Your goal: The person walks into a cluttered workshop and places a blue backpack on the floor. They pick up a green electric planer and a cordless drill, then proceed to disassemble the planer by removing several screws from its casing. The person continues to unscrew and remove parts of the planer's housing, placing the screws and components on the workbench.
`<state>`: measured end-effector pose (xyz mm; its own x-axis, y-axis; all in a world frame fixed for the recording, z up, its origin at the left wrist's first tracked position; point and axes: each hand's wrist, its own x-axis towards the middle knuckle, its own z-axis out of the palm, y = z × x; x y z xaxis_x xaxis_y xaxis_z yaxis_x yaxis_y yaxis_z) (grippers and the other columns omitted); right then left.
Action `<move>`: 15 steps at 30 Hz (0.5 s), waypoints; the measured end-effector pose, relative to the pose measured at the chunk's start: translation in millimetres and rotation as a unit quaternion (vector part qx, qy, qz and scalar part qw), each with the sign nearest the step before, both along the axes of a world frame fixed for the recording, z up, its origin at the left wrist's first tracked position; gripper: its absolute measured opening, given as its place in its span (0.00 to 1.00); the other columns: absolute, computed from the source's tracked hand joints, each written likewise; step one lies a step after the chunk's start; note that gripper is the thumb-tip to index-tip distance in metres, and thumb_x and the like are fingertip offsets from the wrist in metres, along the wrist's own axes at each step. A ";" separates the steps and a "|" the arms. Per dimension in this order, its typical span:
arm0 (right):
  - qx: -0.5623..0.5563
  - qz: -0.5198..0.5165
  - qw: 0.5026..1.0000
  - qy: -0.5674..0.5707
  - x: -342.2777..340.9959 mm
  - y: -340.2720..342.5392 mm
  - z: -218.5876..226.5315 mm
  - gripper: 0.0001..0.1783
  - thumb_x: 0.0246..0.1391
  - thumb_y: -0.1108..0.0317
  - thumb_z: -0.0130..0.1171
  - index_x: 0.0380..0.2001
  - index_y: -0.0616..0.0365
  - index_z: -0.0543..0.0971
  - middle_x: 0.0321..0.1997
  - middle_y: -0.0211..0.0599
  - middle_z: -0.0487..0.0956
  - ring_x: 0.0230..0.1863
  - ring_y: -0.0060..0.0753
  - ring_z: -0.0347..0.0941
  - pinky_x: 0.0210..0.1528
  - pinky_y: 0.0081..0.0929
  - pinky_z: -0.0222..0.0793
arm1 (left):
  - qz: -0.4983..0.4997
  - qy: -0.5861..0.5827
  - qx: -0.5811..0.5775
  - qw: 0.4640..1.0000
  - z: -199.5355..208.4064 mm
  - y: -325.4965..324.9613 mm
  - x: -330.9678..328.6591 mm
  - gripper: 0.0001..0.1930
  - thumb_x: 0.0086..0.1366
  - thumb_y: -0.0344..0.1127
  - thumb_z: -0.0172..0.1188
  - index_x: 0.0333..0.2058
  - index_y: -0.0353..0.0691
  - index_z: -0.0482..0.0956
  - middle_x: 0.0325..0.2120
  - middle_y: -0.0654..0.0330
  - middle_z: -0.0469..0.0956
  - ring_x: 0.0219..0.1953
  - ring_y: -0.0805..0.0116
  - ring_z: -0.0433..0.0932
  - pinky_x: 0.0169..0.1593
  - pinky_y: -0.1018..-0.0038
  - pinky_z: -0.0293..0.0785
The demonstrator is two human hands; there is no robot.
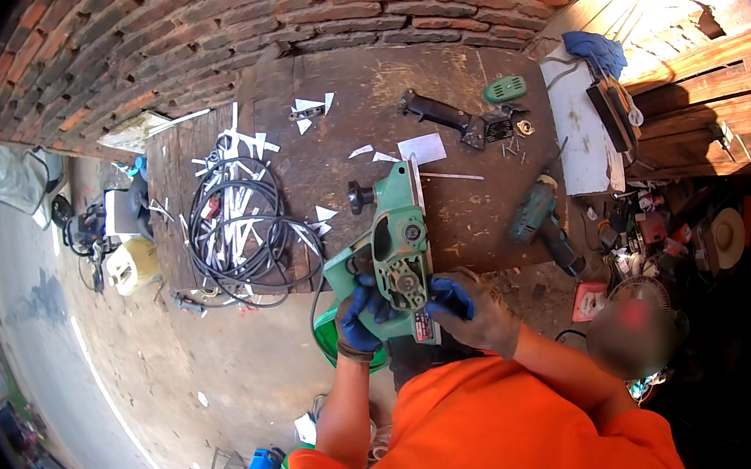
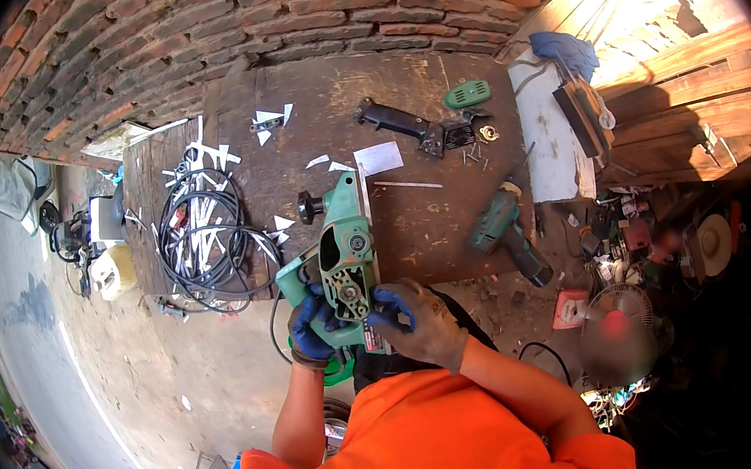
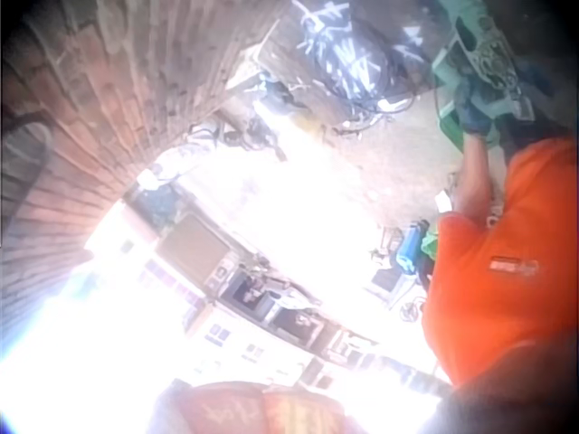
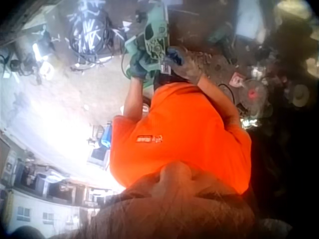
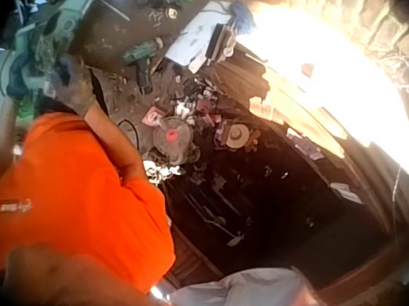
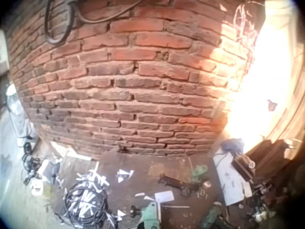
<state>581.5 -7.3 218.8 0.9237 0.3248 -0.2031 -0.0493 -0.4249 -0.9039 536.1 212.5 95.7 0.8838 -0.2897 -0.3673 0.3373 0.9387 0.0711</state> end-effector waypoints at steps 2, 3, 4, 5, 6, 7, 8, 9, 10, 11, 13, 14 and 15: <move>0.002 0.000 1.000 -0.002 -1.3 -0.1 -1.7 0.28 0.52 0.64 0.71 0.54 0.63 0.76 0.47 0.51 0.79 0.45 0.51 0.80 0.47 0.38 0.77 | -0.003 0.000 0.019 1.000 -2.6 0.7 -0.6 0.13 0.75 0.41 0.52 0.53 0.45 0.75 0.26 0.65 0.70 0.25 0.70 0.70 0.35 0.69 0.71; 0.002 -0.001 1.000 -0.004 -1.8 -0.6 -2.7 0.28 0.52 0.64 0.71 0.54 0.63 0.76 0.47 0.51 0.79 0.46 0.51 0.80 0.48 0.38 0.77 | -0.004 0.001 0.023 1.000 -3.3 0.6 -0.7 0.13 0.75 0.41 0.52 0.53 0.45 0.76 0.26 0.65 0.71 0.25 0.70 0.70 0.35 0.69 0.72; 0.000 0.002 1.000 -0.005 -2.0 -1.0 -4.1 0.28 0.52 0.63 0.70 0.54 0.62 0.77 0.47 0.51 0.79 0.46 0.51 0.80 0.48 0.39 0.77 | -0.005 0.003 0.028 1.000 -3.8 0.5 -1.0 0.13 0.75 0.41 0.52 0.53 0.45 0.76 0.26 0.65 0.71 0.25 0.70 0.71 0.35 0.69 0.72; -0.001 0.005 1.000 -0.007 -2.0 -1.5 -5.6 0.28 0.52 0.63 0.70 0.54 0.62 0.77 0.48 0.52 0.79 0.46 0.52 0.80 0.48 0.39 0.77 | -0.006 0.004 0.032 0.999 -3.9 0.5 -1.0 0.13 0.75 0.42 0.52 0.52 0.45 0.76 0.26 0.64 0.71 0.25 0.70 0.71 0.35 0.70 0.72; -0.002 0.007 1.000 -0.008 -2.1 -1.8 -6.4 0.28 0.52 0.63 0.70 0.54 0.62 0.77 0.48 0.52 0.79 0.46 0.52 0.80 0.49 0.39 0.76 | -0.007 0.007 0.036 0.999 -3.9 0.6 -0.9 0.13 0.75 0.42 0.52 0.52 0.45 0.76 0.26 0.64 0.72 0.25 0.70 0.71 0.35 0.70 0.73; -0.002 0.006 1.000 -0.001 -1.9 -1.7 -5.6 0.28 0.53 0.63 0.70 0.54 0.62 0.77 0.48 0.52 0.79 0.46 0.52 0.80 0.49 0.39 0.76 | -0.007 0.009 0.039 0.999 -3.7 0.7 -0.8 0.13 0.74 0.42 0.52 0.52 0.45 0.76 0.26 0.63 0.72 0.25 0.70 0.72 0.35 0.70 0.73; -0.001 0.004 1.000 0.006 -1.4 -1.4 -4.2 0.27 0.53 0.62 0.70 0.54 0.62 0.77 0.48 0.52 0.79 0.46 0.52 0.80 0.49 0.39 0.76 | -0.007 0.012 0.043 0.999 -3.6 0.9 -0.6 0.13 0.74 0.42 0.52 0.52 0.45 0.76 0.26 0.63 0.73 0.26 0.69 0.72 0.35 0.70 0.74; -0.001 0.004 1.000 0.013 -1.5 -1.2 -3.4 0.27 0.53 0.62 0.70 0.54 0.62 0.77 0.48 0.52 0.79 0.46 0.52 0.80 0.49 0.39 0.76 | -0.008 0.019 0.058 0.998 -4.4 1.4 -1.1 0.14 0.74 0.42 0.53 0.52 0.45 0.76 0.26 0.63 0.73 0.26 0.69 0.73 0.35 0.70 0.74; 0.000 0.002 1.000 0.008 -2.2 -1.2 -4.3 0.27 0.53 0.62 0.70 0.55 0.61 0.77 0.47 0.52 0.79 0.46 0.52 0.80 0.49 0.39 0.76 | -0.009 0.025 0.074 0.997 -5.8 2.0 -1.9 0.14 0.74 0.42 0.53 0.52 0.44 0.76 0.26 0.62 0.74 0.26 0.69 0.73 0.35 0.70 0.74; 0.001 0.001 1.000 0.003 -3.0 -1.4 -6.1 0.27 0.53 0.62 0.70 0.55 0.61 0.77 0.47 0.52 0.79 0.46 0.52 0.80 0.49 0.39 0.76 | -0.009 0.032 0.089 0.995 -6.4 2.3 -2.4 0.14 0.74 0.42 0.53 0.52 0.44 0.76 0.26 0.62 0.74 0.26 0.69 0.73 0.35 0.70 0.74; -0.001 0.000 1.000 -0.001 -4.1 -1.5 -6.5 0.27 0.53 0.62 0.70 0.54 0.61 0.77 0.47 0.52 0.79 0.46 0.52 0.80 0.49 0.40 0.77 | 0.001 0.051 0.090 0.995 -1.6 0.8 -2.0 0.14 0.74 0.40 0.54 0.52 0.41 0.76 0.27 0.62 0.74 0.29 0.69 0.73 0.35 0.71 0.73; -0.004 0.001 1.000 0.000 -3.6 -1.5 -5.3 0.27 0.53 0.62 0.70 0.54 0.61 0.77 0.47 0.52 0.79 0.46 0.52 0.80 0.49 0.40 0.77 | 0.006 0.061 0.091 0.994 0.2 0.2 -1.4 0.14 0.73 0.39 0.54 0.52 0.40 0.76 0.27 0.62 0.73 0.31 0.69 0.73 0.35 0.72 0.72; -0.007 0.003 1.000 0.001 -3.7 -1.3 -4.8 0.27 0.53 0.62 0.70 0.54 0.61 0.77 0.47 0.52 0.79 0.46 0.53 0.80 0.48 0.40 0.77 | 0.005 0.057 0.092 0.994 -0.5 0.5 -1.9 0.14 0.73 0.39 0.55 0.52 0.40 0.76 0.28 0.62 0.73 0.31 0.70 0.73 0.35 0.72 0.72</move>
<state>577.8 -8.5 214.0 0.9216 0.3266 -0.2097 -0.0489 -0.4383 -0.8975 534.3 213.0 95.2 0.8361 -0.1992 -0.5111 0.3433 0.9167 0.2043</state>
